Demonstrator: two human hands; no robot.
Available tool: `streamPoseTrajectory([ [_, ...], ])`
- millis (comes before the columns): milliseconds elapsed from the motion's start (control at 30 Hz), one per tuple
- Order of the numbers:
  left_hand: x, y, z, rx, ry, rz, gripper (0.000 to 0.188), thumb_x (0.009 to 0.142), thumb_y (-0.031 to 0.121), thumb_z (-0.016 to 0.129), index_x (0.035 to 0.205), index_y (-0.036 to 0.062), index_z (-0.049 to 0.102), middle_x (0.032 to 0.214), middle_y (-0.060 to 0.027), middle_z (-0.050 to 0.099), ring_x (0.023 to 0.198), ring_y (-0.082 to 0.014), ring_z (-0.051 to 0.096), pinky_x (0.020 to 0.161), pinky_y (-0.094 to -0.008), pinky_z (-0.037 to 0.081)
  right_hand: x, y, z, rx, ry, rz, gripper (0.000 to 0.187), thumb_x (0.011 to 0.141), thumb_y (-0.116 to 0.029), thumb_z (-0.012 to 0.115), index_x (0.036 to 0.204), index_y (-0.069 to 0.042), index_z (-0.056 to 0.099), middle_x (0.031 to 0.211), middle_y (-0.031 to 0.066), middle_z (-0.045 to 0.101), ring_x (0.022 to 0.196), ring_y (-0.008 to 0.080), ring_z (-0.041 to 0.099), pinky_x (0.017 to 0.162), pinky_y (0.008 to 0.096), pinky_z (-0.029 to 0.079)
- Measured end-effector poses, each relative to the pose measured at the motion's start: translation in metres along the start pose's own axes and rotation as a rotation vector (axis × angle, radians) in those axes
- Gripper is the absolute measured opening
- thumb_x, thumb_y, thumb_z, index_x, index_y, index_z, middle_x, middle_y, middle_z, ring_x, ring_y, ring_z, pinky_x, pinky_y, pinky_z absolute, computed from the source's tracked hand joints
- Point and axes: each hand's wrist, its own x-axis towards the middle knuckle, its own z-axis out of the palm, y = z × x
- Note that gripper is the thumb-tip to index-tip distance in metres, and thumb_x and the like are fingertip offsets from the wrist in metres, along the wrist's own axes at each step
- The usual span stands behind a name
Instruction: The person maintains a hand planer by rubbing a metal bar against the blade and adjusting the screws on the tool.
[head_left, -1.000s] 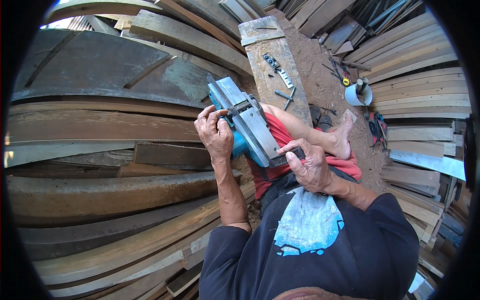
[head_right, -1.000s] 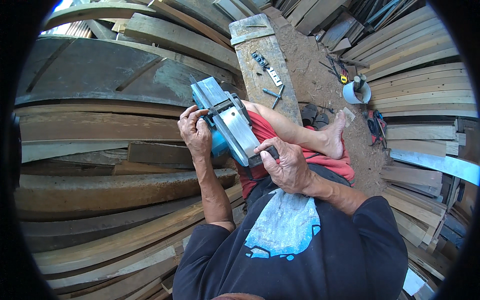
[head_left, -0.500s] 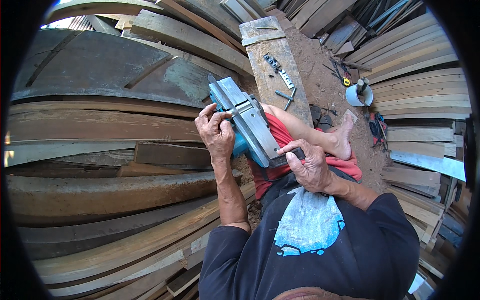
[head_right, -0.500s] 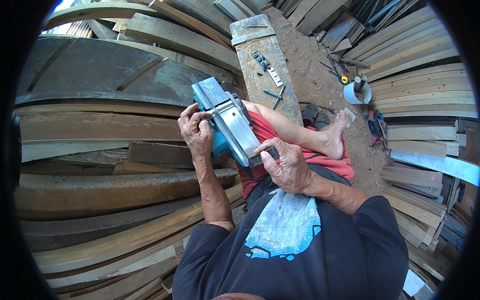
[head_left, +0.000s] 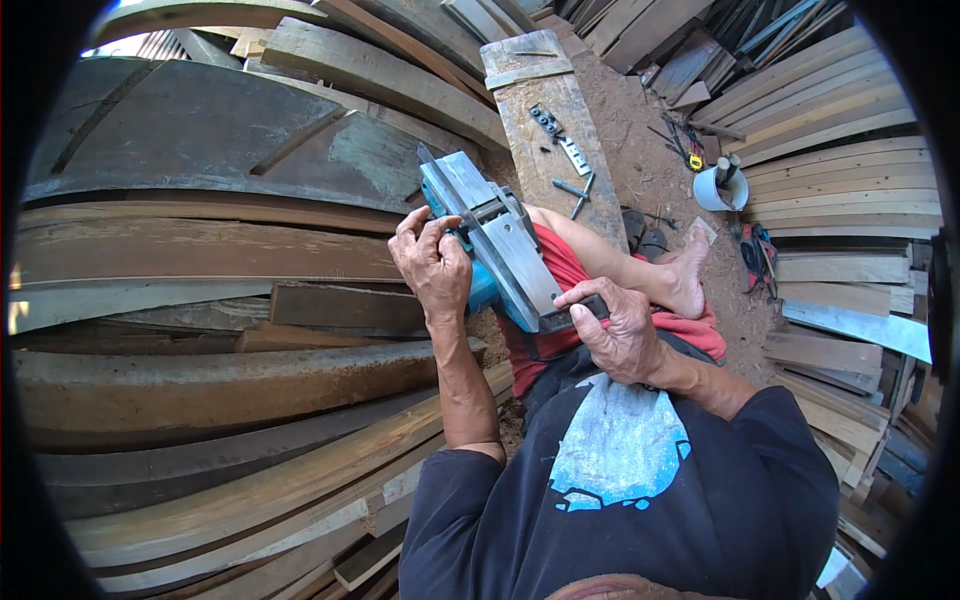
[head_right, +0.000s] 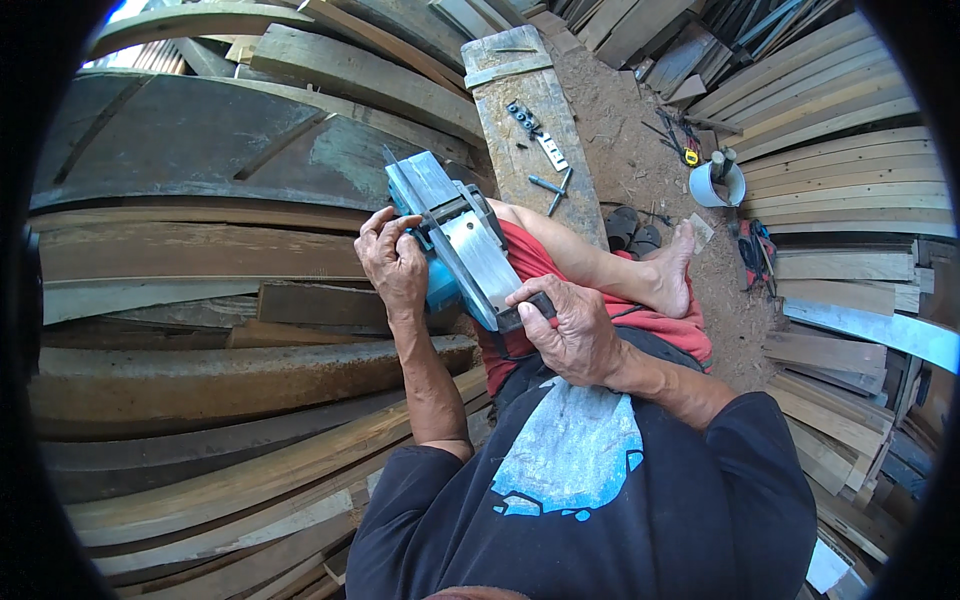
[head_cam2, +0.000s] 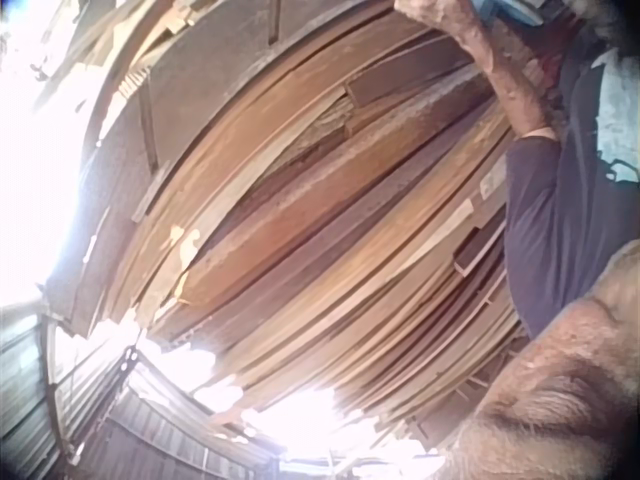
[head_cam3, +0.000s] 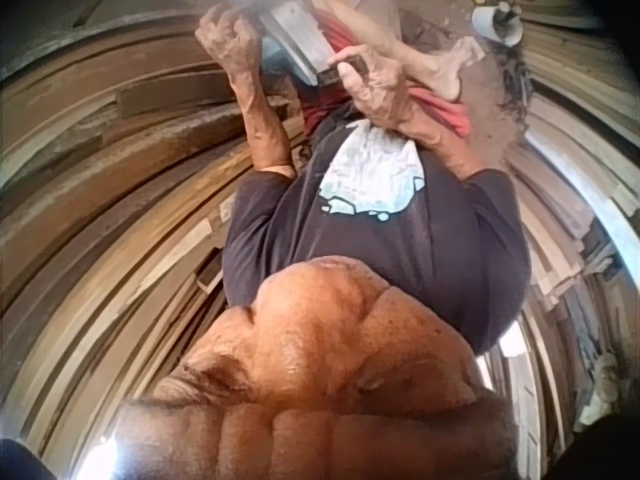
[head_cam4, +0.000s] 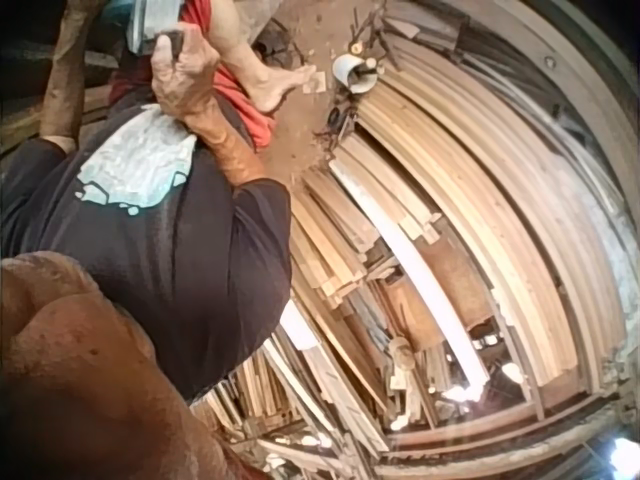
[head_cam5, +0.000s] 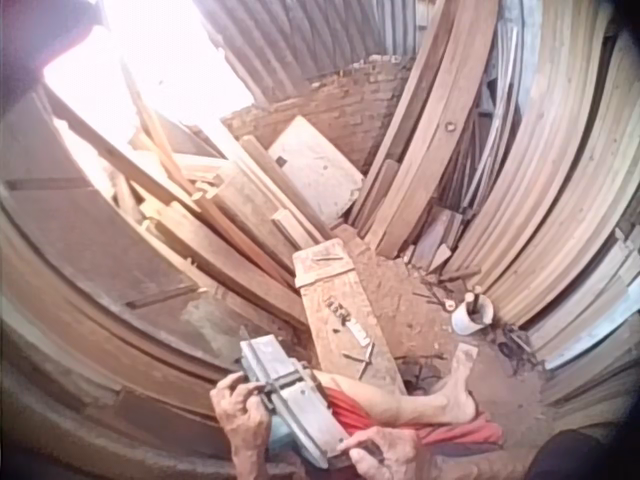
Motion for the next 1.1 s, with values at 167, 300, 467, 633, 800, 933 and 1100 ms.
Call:
streamPoseTrajectory([
  [167, -0.001, -0.001, 0.0, -0.024, 0.007, -0.001, 0.03, 0.084, 0.001, 0.057, 0.097, 0.0071, 0.083, 0.128, -0.0135, 0.065, 0.117, -0.0319, 0.056, 0.104, -0.0454, 0.048, -0.001, 0.001, 0.001, 0.017, -0.004, 0.011, 0.013, 0.102, -0.006, 0.061, 0.112, 0.002, 0.065, 0.098, 0.0155, 0.074, 0.088, 0.0297, 0.076, 0.078, 0.0393, 0.059],
  [300, -0.001, -0.003, 0.0, -0.01, -0.009, 0.0, 0.032, 0.085, 0.001, 0.055, 0.1, 0.0082, 0.083, 0.128, -0.0129, 0.065, 0.119, -0.0311, 0.056, 0.106, -0.0453, 0.047, -0.001, 0.0, 0.0, 0.05, -0.024, 0.087, 0.013, 0.102, -0.006, 0.061, 0.112, 0.001, 0.065, 0.097, 0.0155, 0.074, 0.085, 0.0282, 0.075, 0.076, 0.0389, 0.059],
  [467, 0.0, -0.004, 0.0, -0.03, -0.018, -0.006, 0.033, 0.086, 0.002, 0.053, 0.1, 0.0079, 0.083, 0.129, -0.0122, 0.065, 0.122, -0.03, 0.056, 0.107, -0.0453, 0.047, -0.001, 0.002, 0.0, 0.036, -0.013, 0.048, 0.013, 0.103, -0.006, 0.06, 0.112, 0.002, 0.065, 0.097, 0.0156, 0.073, 0.082, 0.026, 0.075, 0.072, 0.0372, 0.059],
  [633, 0.001, -0.009, 0.002, -0.151, 0.013, 0.04, 0.025, 0.082, -0.001, 0.056, 0.09, 0.005, 0.079, 0.126, -0.0135, 0.066, 0.117, -0.0308, 0.056, 0.101, -0.0446, 0.048, -0.002, 0.002, 0.001, 0.031, -0.009, 0.034, 0.013, 0.104, -0.007, 0.06, 0.113, 0.002, 0.065, 0.097, 0.0154, 0.074, 0.083, 0.0263, 0.075, 0.071, 0.037, 0.059],
  [800, 0.001, -0.009, -0.001, -0.127, -0.055, 0.054, 0.031, 0.083, -0.003, 0.052, 0.092, 0.0051, 0.08, 0.131, -0.0112, 0.065, 0.124, -0.0283, 0.057, 0.106, -0.0442, 0.048, -0.002, 0.001, 0.0, 0.026, -0.006, 0.031, 0.014, 0.104, -0.008, 0.06, 0.113, 0.002, 0.065, 0.097, 0.0151, 0.074, 0.083, 0.0266, 0.076, 0.072, 0.0369, 0.06],
  [933, -0.001, -0.009, 0.0, -0.066, -0.022, 0.049, 0.033, 0.083, -0.002, 0.052, 0.094, 0.0063, 0.082, 0.13, -0.0114, 0.066, 0.122, -0.0284, 0.057, 0.105, -0.0442, 0.049, -0.001, 0.0, 0.0, 0.041, -0.02, 0.058, 0.013, 0.104, -0.007, 0.06, 0.113, 0.002, 0.065, 0.098, 0.0154, 0.074, 0.085, 0.0268, 0.076, 0.072, 0.0376, 0.06],
  [1100, 0.0, 0.001, -0.001, 0.027, 0.013, 0.011, 0.036, 0.085, -0.001, 0.052, 0.099, 0.0085, 0.084, 0.129, -0.0118, 0.066, 0.121, -0.0287, 0.057, 0.106, -0.0444, 0.048, 0.0, 0.002, -0.001, 0.019, -0.012, 0.015, 0.013, 0.104, -0.006, 0.06, 0.113, 0.002, 0.065, 0.098, 0.0155, 0.074, 0.087, 0.0272, 0.076, 0.076, 0.0387, 0.059],
])
